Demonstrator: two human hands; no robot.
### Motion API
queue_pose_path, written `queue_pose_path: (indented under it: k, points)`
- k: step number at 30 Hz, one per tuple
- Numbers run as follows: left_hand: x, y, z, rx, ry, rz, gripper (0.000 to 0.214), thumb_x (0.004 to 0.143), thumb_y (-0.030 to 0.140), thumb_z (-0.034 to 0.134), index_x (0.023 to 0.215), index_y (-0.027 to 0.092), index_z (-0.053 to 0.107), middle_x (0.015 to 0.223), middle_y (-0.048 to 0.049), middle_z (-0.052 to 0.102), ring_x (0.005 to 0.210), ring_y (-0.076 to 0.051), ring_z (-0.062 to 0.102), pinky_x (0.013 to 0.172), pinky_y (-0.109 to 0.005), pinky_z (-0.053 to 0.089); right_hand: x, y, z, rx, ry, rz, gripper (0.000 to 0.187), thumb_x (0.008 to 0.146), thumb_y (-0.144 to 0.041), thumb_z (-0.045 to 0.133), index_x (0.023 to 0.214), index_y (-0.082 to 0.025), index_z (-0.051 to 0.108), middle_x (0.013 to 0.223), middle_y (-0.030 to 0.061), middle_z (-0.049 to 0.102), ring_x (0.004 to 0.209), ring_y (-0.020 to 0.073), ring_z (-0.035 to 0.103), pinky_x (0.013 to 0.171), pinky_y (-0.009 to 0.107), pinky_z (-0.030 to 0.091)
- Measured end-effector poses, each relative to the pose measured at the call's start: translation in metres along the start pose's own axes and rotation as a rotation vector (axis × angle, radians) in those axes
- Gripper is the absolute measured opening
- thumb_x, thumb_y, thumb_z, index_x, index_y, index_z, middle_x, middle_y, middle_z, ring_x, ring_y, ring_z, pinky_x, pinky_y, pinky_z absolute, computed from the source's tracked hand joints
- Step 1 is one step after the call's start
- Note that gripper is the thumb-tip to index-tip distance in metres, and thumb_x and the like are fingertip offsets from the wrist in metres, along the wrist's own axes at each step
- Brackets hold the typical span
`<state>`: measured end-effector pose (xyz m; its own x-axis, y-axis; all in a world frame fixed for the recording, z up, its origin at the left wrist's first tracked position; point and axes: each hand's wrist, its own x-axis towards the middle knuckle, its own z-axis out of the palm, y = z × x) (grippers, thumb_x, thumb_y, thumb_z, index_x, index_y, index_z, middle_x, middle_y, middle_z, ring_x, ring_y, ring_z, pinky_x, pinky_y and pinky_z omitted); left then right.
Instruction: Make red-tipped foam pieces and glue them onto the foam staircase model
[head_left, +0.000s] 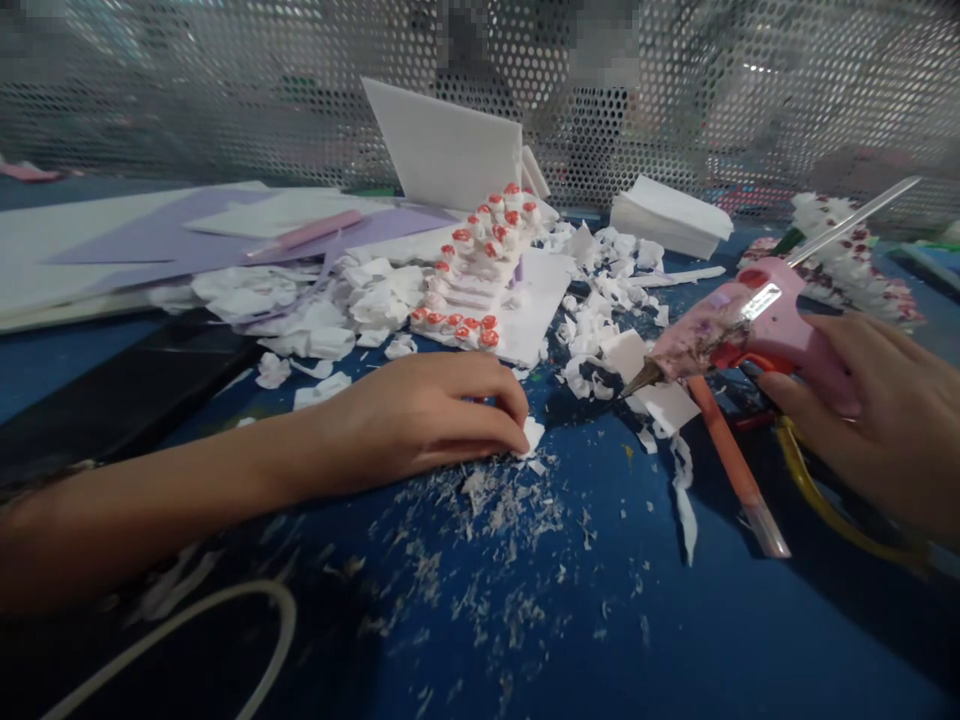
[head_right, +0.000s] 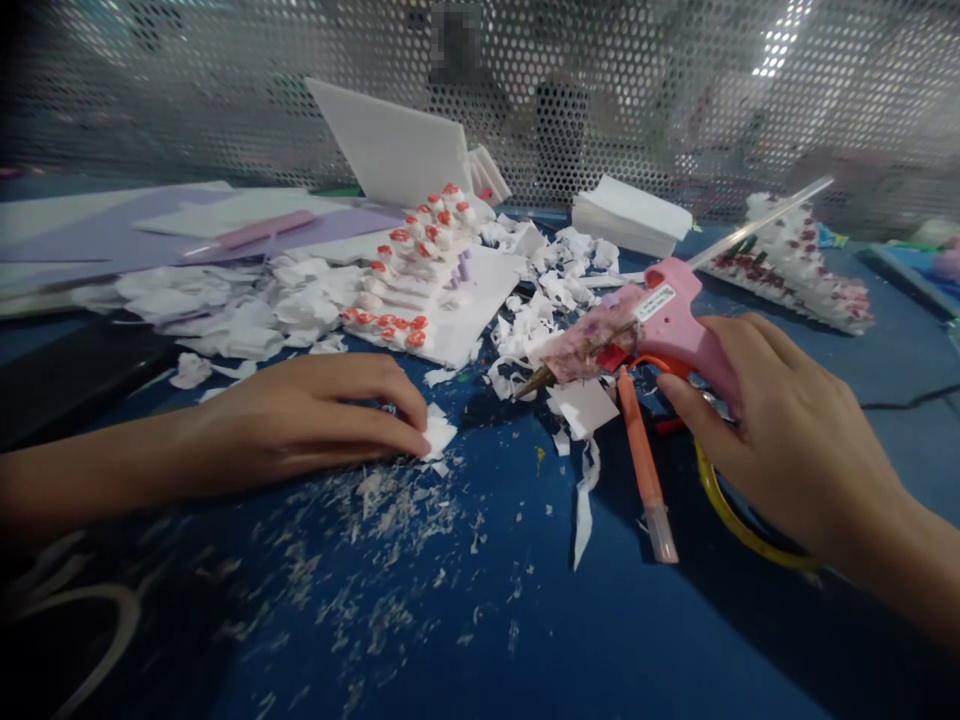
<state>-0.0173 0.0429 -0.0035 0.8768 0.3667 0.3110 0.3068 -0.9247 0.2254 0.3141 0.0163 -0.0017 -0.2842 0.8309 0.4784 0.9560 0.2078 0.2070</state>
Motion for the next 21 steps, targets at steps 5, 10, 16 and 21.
queue_pose_path:
  k: [5, 10, 16, 21]
  points:
    - [-0.001, -0.001, 0.001, -0.012, -0.005, 0.023, 0.019, 0.087, 0.015, 0.046, 0.091, 0.018, 0.064, 0.091, -0.0055, 0.066, 0.082, -0.012, 0.059, 0.076, -0.020, 0.041, 0.001, 0.000, -0.002, 0.018, 0.000, 0.001, 0.053, 0.083, -0.060, 0.027, 0.109, -0.018, 0.046, 0.092, 0.0066, 0.056, 0.074, 0.0213, 0.055, 0.052, 0.029, 0.033]
    - [0.003, -0.001, -0.001, -0.086, -0.030, 0.013, 0.018, 0.087, 0.015, 0.046, 0.092, 0.017, 0.064, 0.093, -0.0062, 0.066, 0.085, -0.011, 0.060, 0.078, -0.018, 0.043, 0.002, 0.003, -0.002, 0.026, 0.003, 0.015, 0.049, 0.082, -0.058, 0.032, 0.107, -0.018, 0.046, 0.089, 0.0058, 0.055, 0.073, 0.0204, 0.053, 0.054, 0.029, 0.032]
    - [0.007, -0.002, 0.000, -0.145, -0.067, -0.007, 0.020, 0.087, 0.014, 0.047, 0.096, 0.016, 0.065, 0.098, -0.0068, 0.066, 0.089, -0.012, 0.059, 0.082, -0.020, 0.044, 0.004, 0.015, -0.002, 0.046, -0.016, 0.082, 0.044, 0.080, -0.061, 0.030, 0.092, -0.021, 0.045, 0.073, 0.0028, 0.049, 0.057, 0.0155, 0.041, 0.052, 0.027, 0.028]
    - [0.007, -0.003, -0.002, -0.174, -0.111, -0.010, 0.023, 0.086, 0.012, 0.048, 0.101, 0.018, 0.065, 0.101, -0.0068, 0.067, 0.091, -0.013, 0.058, 0.083, -0.024, 0.044, 0.005, 0.024, 0.002, 0.043, -0.028, 0.110, 0.037, 0.080, -0.057, 0.034, 0.086, -0.021, 0.042, 0.074, 0.0018, 0.048, 0.051, 0.0120, 0.033, 0.049, 0.026, 0.025]
